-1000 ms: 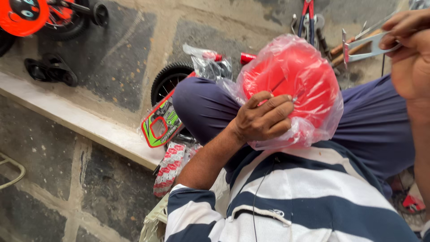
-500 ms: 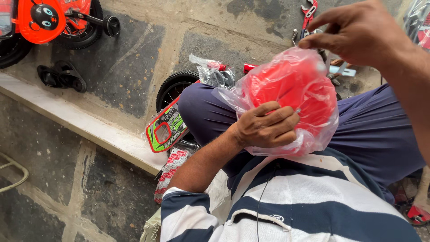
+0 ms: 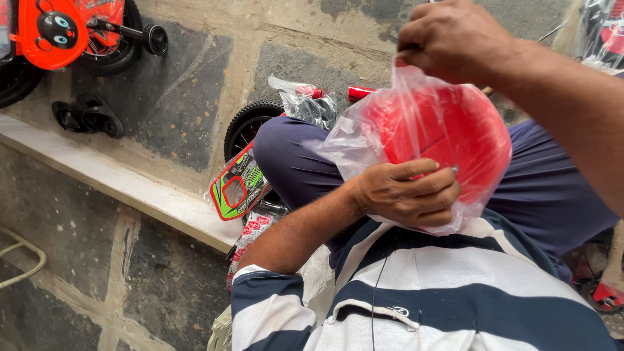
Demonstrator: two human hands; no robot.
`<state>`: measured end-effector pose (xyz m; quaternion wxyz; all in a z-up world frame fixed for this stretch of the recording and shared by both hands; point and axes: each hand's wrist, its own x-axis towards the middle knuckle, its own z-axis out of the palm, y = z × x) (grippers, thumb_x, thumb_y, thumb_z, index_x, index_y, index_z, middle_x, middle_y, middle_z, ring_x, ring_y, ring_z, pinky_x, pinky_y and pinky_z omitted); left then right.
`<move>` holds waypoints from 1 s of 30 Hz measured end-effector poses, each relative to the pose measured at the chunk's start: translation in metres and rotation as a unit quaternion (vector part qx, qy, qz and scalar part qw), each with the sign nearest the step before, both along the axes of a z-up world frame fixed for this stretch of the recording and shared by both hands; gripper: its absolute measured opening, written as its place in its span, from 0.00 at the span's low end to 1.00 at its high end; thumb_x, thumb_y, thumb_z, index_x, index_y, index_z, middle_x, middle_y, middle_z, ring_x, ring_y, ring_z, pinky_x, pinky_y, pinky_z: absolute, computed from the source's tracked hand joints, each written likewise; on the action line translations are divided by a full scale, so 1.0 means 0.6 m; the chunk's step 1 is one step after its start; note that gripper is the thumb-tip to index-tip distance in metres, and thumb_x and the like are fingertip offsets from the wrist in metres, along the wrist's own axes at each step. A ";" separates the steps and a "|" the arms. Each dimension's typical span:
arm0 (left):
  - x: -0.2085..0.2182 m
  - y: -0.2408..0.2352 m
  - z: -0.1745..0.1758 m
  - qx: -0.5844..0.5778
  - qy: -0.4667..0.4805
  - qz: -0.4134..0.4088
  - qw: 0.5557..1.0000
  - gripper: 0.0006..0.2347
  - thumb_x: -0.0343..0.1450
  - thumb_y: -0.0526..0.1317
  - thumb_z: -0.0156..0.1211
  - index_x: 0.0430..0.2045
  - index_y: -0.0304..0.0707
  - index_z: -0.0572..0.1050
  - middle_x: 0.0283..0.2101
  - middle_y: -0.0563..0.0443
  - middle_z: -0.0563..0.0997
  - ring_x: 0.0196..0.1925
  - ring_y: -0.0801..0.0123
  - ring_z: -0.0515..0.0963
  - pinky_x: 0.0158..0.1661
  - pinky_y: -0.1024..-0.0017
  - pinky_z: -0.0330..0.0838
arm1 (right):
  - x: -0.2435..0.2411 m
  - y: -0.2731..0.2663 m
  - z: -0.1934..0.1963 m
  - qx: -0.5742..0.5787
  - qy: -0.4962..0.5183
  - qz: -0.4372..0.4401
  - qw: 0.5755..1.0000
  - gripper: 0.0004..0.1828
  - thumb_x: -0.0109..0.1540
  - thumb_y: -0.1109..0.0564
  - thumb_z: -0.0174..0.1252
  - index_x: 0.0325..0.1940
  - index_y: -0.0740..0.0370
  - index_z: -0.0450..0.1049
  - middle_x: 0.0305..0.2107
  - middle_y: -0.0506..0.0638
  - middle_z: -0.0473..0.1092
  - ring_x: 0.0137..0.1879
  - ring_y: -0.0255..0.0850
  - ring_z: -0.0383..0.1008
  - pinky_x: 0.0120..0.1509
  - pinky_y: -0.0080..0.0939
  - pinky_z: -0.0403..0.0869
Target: The person sits on the floor and uses pliers to manipulate a red plastic bicycle part. They then use scissors to cut open a plastic bag containing a red basket and other components. The person removes a metal bracket from the bag and continues to handle the basket and parts.
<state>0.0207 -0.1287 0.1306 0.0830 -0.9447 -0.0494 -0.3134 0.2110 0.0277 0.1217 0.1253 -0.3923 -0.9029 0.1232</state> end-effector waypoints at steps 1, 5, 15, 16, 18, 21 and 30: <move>0.002 0.001 0.000 0.001 -0.005 0.002 1.000 0.07 0.81 0.46 0.56 0.35 0.48 0.70 0.49 0.54 0.75 0.60 0.64 0.74 0.65 0.63 0.65 | -0.007 0.001 -0.002 0.011 0.015 0.004 1.000 0.14 0.67 0.45 0.63 0.41 0.58 0.82 0.34 0.53 0.74 0.39 0.49 0.77 0.45 0.50 0.75; -0.002 0.004 0.005 -0.028 -0.028 0.026 0.999 0.07 0.79 0.45 0.53 0.36 0.45 0.70 0.49 0.51 0.77 0.58 0.61 0.77 0.62 0.61 0.70 | -0.021 -0.011 -0.005 0.058 0.073 -0.002 0.996 0.15 0.68 0.45 0.66 0.41 0.59 0.82 0.34 0.52 0.74 0.38 0.48 0.76 0.43 0.49 0.75; -0.014 0.017 0.000 -0.076 -0.065 0.069 0.993 0.10 0.78 0.38 0.56 0.29 0.47 0.63 0.47 0.46 0.81 0.52 0.59 0.83 0.54 0.63 0.78 | 0.123 0.017 -0.105 -0.174 0.029 -0.128 0.976 0.18 0.69 0.45 0.57 0.52 0.61 0.79 0.38 0.57 0.79 0.30 0.47 0.77 0.30 0.51 0.74; -0.016 0.016 -0.001 -0.076 -0.069 0.070 0.992 0.10 0.78 0.38 0.56 0.29 0.47 0.63 0.47 0.47 0.81 0.52 0.59 0.83 0.54 0.63 0.78 | 0.169 0.022 -0.121 -0.119 0.056 -0.010 0.991 0.19 0.70 0.52 0.49 0.59 0.60 0.79 0.46 0.54 0.80 0.32 0.44 0.78 0.30 0.48 0.75; -0.014 0.022 -0.002 -0.073 -0.073 0.064 0.993 0.10 0.78 0.38 0.56 0.29 0.47 0.63 0.47 0.47 0.81 0.52 0.60 0.83 0.54 0.64 0.78 | 0.229 0.030 -0.165 -0.270 0.136 -0.050 0.952 0.17 0.75 0.46 0.55 0.55 0.62 0.79 0.46 0.56 0.79 0.48 0.41 0.80 0.53 0.46 0.77; -0.013 0.028 -0.006 -0.072 -0.081 0.064 0.992 0.10 0.79 0.38 0.56 0.29 0.47 0.63 0.49 0.46 0.81 0.52 0.60 0.83 0.53 0.65 0.77 | 0.300 0.005 -0.174 -0.252 0.004 -0.089 0.963 0.14 0.74 0.50 0.56 0.59 0.56 0.81 0.40 0.53 0.82 0.36 0.41 0.83 0.49 0.41 0.79; -0.005 0.033 -0.004 -0.092 -0.109 0.061 0.988 0.10 0.74 0.34 0.59 0.29 0.44 0.63 0.48 0.46 0.80 0.50 0.61 0.83 0.52 0.65 0.79 | 0.242 -0.129 0.088 -0.070 0.061 -0.202 0.975 0.08 0.61 0.62 0.68 0.43 0.69 0.82 0.45 0.60 0.76 0.43 0.49 0.79 0.47 0.42 0.77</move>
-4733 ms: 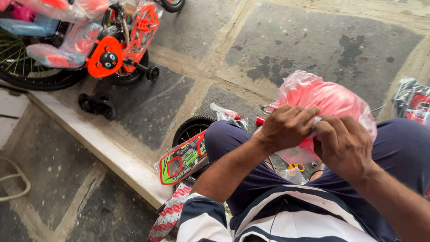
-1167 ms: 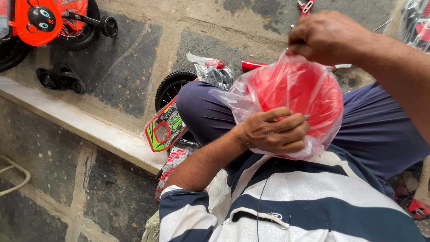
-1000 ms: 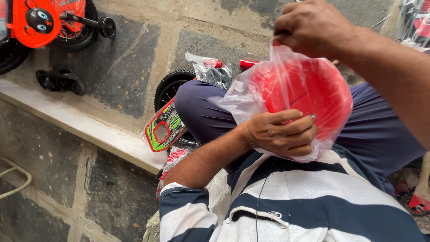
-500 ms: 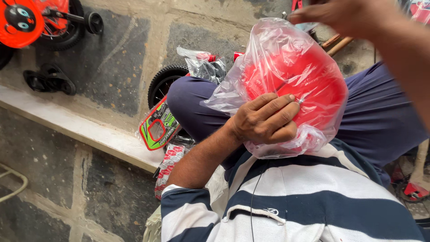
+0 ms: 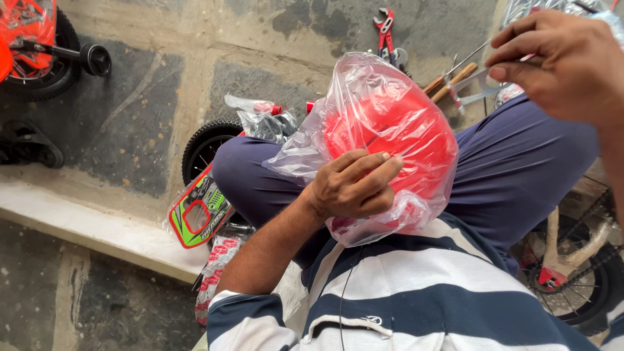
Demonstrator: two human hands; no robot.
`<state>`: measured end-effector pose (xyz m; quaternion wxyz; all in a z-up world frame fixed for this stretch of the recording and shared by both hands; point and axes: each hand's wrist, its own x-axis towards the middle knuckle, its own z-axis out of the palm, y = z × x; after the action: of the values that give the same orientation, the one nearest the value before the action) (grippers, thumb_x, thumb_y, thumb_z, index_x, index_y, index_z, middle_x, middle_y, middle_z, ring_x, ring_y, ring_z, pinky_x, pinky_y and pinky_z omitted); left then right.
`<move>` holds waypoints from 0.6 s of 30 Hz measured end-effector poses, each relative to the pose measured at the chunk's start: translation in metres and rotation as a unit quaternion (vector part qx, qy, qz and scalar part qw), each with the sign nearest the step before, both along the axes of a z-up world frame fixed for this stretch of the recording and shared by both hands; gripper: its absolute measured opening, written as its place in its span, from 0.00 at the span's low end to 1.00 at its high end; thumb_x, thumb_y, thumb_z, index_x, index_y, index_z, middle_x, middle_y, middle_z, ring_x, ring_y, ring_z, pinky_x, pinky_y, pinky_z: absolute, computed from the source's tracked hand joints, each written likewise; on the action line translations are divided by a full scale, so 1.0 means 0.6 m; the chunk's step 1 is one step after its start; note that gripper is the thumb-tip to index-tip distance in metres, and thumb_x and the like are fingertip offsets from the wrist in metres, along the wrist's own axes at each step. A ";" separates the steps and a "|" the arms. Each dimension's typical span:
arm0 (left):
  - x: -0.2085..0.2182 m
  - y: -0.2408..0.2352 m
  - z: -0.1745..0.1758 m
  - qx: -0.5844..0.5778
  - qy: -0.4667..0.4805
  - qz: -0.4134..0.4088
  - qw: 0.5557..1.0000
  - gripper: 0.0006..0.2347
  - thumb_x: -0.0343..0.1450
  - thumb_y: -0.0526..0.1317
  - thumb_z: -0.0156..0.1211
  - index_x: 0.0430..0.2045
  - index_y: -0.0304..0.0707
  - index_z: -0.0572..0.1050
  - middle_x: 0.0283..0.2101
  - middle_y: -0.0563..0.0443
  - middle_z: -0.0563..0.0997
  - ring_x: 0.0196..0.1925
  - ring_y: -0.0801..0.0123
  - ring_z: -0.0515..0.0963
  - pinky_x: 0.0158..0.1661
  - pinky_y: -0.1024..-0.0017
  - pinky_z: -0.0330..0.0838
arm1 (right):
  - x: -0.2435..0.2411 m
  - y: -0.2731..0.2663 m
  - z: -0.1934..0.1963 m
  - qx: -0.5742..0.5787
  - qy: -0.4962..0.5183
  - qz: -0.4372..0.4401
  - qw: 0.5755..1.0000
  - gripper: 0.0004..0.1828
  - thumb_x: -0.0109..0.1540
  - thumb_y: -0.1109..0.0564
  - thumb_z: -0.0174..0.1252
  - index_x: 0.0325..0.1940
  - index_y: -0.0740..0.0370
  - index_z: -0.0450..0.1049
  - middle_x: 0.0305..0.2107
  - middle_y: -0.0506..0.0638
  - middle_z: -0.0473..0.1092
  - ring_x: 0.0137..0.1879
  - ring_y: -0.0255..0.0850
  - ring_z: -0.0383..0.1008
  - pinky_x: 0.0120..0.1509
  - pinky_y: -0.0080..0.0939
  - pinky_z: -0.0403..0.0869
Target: The person sits on the floor and uses pliers to manipulate a red plastic bicycle part. They then use scissors to cut open a plastic bag containing a red basket and other components. The person removes a metal bracket from the bag and continues to handle the basket and parts.
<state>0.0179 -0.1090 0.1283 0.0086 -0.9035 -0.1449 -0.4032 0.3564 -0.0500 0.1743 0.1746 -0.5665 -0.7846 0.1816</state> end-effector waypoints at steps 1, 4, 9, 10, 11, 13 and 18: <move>0.003 0.001 0.000 -0.008 -0.002 0.001 1.000 0.10 0.74 0.33 0.60 0.29 0.44 0.63 0.46 0.48 0.80 0.50 0.63 0.83 0.53 0.65 0.79 | -0.010 -0.010 0.017 0.048 -0.010 0.016 0.999 0.08 0.61 0.63 0.68 0.43 0.69 0.82 0.45 0.60 0.76 0.45 0.49 0.79 0.50 0.43 0.77; 0.001 0.009 0.003 -0.010 -0.001 -0.010 1.000 0.10 0.73 0.34 0.60 0.28 0.43 0.63 0.44 0.45 0.80 0.49 0.59 0.83 0.52 0.62 0.79 | -0.021 -0.023 0.037 0.126 -0.007 0.046 0.991 0.08 0.62 0.65 0.67 0.44 0.71 0.81 0.44 0.61 0.75 0.48 0.49 0.78 0.53 0.44 0.77; -0.002 0.011 0.000 -0.012 -0.009 -0.021 1.000 0.09 0.73 0.34 0.61 0.28 0.42 0.64 0.44 0.45 0.79 0.48 0.58 0.83 0.53 0.62 0.79 | -0.004 -0.031 0.017 0.039 0.113 0.094 0.988 0.09 0.66 0.64 0.63 0.49 0.70 0.74 0.47 0.60 0.73 0.48 0.43 0.78 0.55 0.38 0.78; 0.000 0.011 -0.001 -0.009 -0.011 -0.022 1.000 0.10 0.72 0.34 0.61 0.28 0.42 0.64 0.44 0.45 0.79 0.48 0.58 0.83 0.53 0.62 0.79 | -0.005 -0.033 0.013 0.038 0.123 0.118 0.985 0.10 0.65 0.63 0.64 0.48 0.68 0.74 0.48 0.59 0.73 0.48 0.43 0.79 0.56 0.37 0.79; 0.003 0.011 -0.003 -0.008 -0.010 -0.018 1.000 0.10 0.73 0.34 0.62 0.28 0.42 0.65 0.44 0.45 0.79 0.49 0.58 0.83 0.53 0.63 0.79 | -0.007 -0.035 0.013 0.061 0.109 0.147 0.981 0.11 0.62 0.62 0.67 0.46 0.68 0.74 0.46 0.59 0.73 0.47 0.44 0.79 0.55 0.38 0.79; 0.008 0.011 -0.004 -0.006 -0.009 -0.012 1.000 0.10 0.74 0.33 0.63 0.29 0.43 0.65 0.45 0.47 0.78 0.51 0.59 0.82 0.55 0.63 0.79 | -0.020 -0.040 0.021 0.085 0.094 0.167 0.978 0.12 0.60 0.62 0.69 0.44 0.68 0.75 0.43 0.59 0.74 0.45 0.46 0.80 0.53 0.39 0.79; 0.007 0.013 -0.002 -0.005 -0.001 -0.020 1.000 0.10 0.73 0.34 0.64 0.29 0.43 0.66 0.45 0.47 0.77 0.51 0.59 0.82 0.53 0.63 0.79 | -0.093 -0.056 0.069 0.093 0.085 0.123 0.984 0.08 0.65 0.67 0.69 0.46 0.72 0.78 0.40 0.62 0.76 0.43 0.46 0.81 0.50 0.39 0.80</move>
<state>0.0222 -0.1015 0.1274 -0.0043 -0.9059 -0.1286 -0.4035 0.3006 -0.0836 0.2155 0.2688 -0.4299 -0.8439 0.1756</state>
